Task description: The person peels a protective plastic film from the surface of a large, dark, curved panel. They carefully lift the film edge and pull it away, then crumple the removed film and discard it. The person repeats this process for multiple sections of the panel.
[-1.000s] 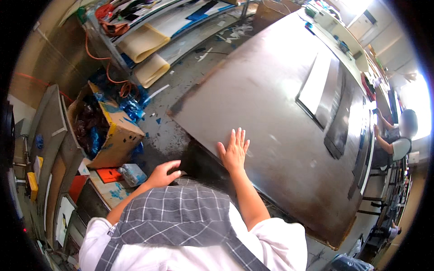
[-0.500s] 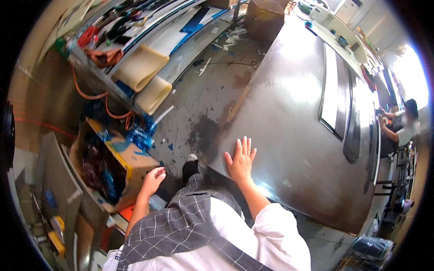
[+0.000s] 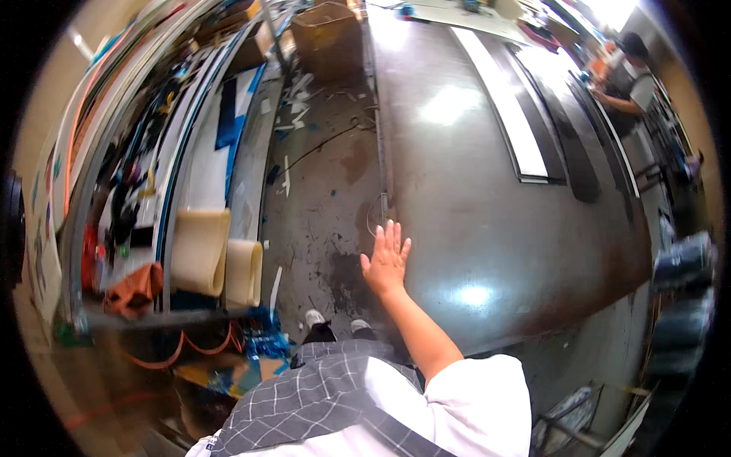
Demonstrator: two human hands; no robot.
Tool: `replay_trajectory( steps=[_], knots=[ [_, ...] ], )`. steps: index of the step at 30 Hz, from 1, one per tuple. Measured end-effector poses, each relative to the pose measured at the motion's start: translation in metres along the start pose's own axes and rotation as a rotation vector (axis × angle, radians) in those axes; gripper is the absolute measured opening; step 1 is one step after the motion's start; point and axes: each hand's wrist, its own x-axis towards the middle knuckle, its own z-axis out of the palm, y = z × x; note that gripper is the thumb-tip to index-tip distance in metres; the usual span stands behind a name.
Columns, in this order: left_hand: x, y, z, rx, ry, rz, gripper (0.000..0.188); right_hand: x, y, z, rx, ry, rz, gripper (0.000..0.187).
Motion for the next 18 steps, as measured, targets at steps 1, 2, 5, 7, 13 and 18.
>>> replay_trajectory(
  steps=[1, 2, 5, 7, 13, 18],
  knots=[
    [0.017, 0.012, -0.022, 0.02, 0.005, 0.013, 0.032, 0.003, 0.005, 0.003, -0.087, -0.031, 0.047, 0.085],
    [0.03, 0.016, -0.042, 0.038, 0.015, 0.022, 0.031, 0.0, 0.009, 0.006, -0.168, -0.077, 0.09, 0.087],
    [0.084, 0.046, -0.113, 0.086, 0.047, 0.103, 0.027, 0.001, 0.013, 0.018, -0.191, 0.013, 0.15, 0.089],
    [0.128, 0.077, -0.172, 0.133, 0.09, 0.195, 0.024, 0.0, 0.016, 0.022, -0.198, 0.017, 0.197, 0.088],
    [0.11, 0.32, -0.254, -0.047, 0.147, 0.415, 0.038, 0.006, 0.006, 0.015, -0.338, -0.016, 0.256, 0.091],
    [0.16, 0.45, -0.297, -0.138, -0.195, 0.471, 0.042, 0.028, -0.008, 0.022, -0.168, 0.185, 0.376, 0.068]
  ],
)
